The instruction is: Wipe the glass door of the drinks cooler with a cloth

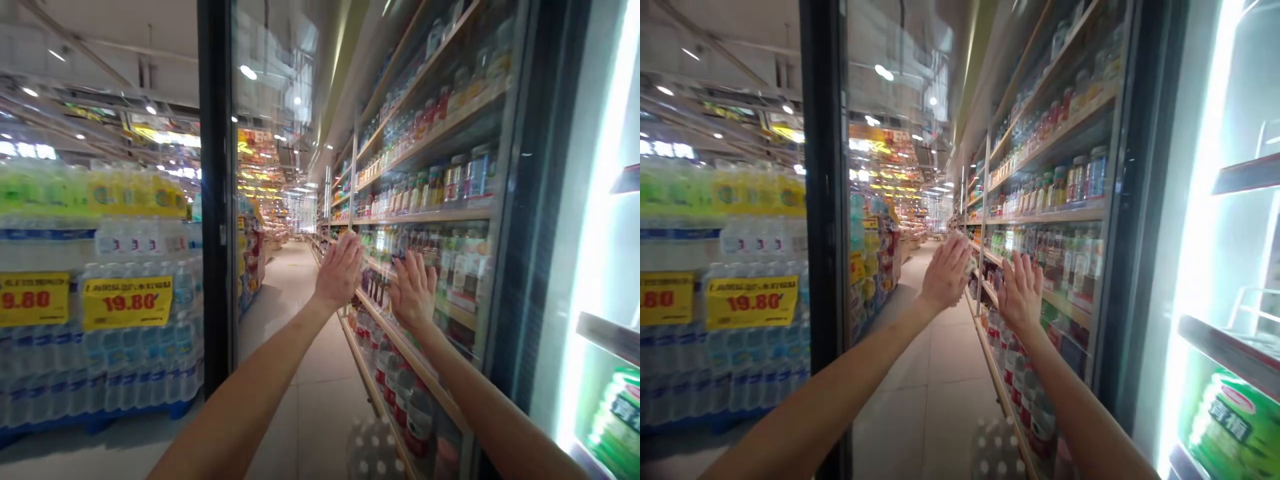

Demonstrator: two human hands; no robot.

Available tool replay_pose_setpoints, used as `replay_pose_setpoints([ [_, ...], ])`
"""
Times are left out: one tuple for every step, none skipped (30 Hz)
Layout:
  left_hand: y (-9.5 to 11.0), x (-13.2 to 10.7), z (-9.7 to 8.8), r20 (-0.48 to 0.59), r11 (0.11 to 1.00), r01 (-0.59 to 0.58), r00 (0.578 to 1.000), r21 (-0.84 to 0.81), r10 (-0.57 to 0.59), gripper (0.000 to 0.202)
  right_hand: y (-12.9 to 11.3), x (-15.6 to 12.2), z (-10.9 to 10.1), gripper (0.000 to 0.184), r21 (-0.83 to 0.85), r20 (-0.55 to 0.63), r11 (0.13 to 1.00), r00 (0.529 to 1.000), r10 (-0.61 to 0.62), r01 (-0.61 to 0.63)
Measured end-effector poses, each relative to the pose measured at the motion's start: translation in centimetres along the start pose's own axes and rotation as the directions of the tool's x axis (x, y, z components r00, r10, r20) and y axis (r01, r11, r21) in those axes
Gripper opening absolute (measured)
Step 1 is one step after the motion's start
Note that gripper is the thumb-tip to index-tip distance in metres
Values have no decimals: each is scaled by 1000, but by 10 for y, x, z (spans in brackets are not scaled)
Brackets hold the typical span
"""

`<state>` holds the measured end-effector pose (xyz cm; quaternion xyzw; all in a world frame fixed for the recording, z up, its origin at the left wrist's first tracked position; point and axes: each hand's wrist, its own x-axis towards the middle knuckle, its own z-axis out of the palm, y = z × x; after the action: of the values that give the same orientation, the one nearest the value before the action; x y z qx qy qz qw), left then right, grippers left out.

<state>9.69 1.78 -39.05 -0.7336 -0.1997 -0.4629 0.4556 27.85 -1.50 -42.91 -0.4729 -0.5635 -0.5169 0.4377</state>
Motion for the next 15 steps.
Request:
replay_pose_setpoints([
  [-1,1,-1,-19,998,59,998,8,-58,46,0,-3,0,58,0,-4,1000,1000,-4,4],
  [2,-2,-1,-26,998,57,998,10,-56,47,0,-4,-1,58,4,-6,1000,1000,-5,5],
  [9,-9,1,-25,1000,8,1000,9,-8,46,1,-3,-2,57,9,-10,1000,1000,-4,4],
  [18,-19,2,-20,998,-66,998,6,66,45,1,-2,-3,57,13,-14,1000,1000,-1,2],
  [28,-31,4,-11,989,-150,989,-1,150,44,1,0,-3,57,17,-20,1000,1000,1,0],
  [37,-43,6,-1,973,-231,973,-9,231,43,1,1,-4,57,19,-27,1000,1000,2,-1],
  [43,-52,7,11,951,-307,951,-21,308,42,1,2,-4,56,18,-36,1000,999,3,-2],
  [46,-59,8,20,929,-370,929,-31,370,42,1,2,-3,55,17,-41,1000,999,3,-2],
  [44,-61,7,26,913,-406,913,-36,407,42,1,2,-3,55,16,-42,1000,999,2,-2],
  [40,-58,7,29,913,-408,912,-33,408,42,1,1,-3,55,16,-39,1000,999,3,-3],
  [32,-52,5,28,929,-368,929,-21,369,42,0,1,-3,55,16,-36,1000,999,4,-3],
  [24,-44,4,20,956,-293,956,-4,293,42,0,0,-3,56,16,-34,1000,999,6,-5],
  [17,-35,2,6,981,-193,981,12,192,43,0,0,-3,56,16,-32,1000,999,6,-5],
  [12,-28,1,-6,996,-92,996,21,92,44,0,-1,-3,56,16,-28,1000,1000,4,-3],
  [10,-24,1,-10,999,-26,1000,23,26,45,1,-1,-3,56,14,-27,1000,1000,1,-1],
])
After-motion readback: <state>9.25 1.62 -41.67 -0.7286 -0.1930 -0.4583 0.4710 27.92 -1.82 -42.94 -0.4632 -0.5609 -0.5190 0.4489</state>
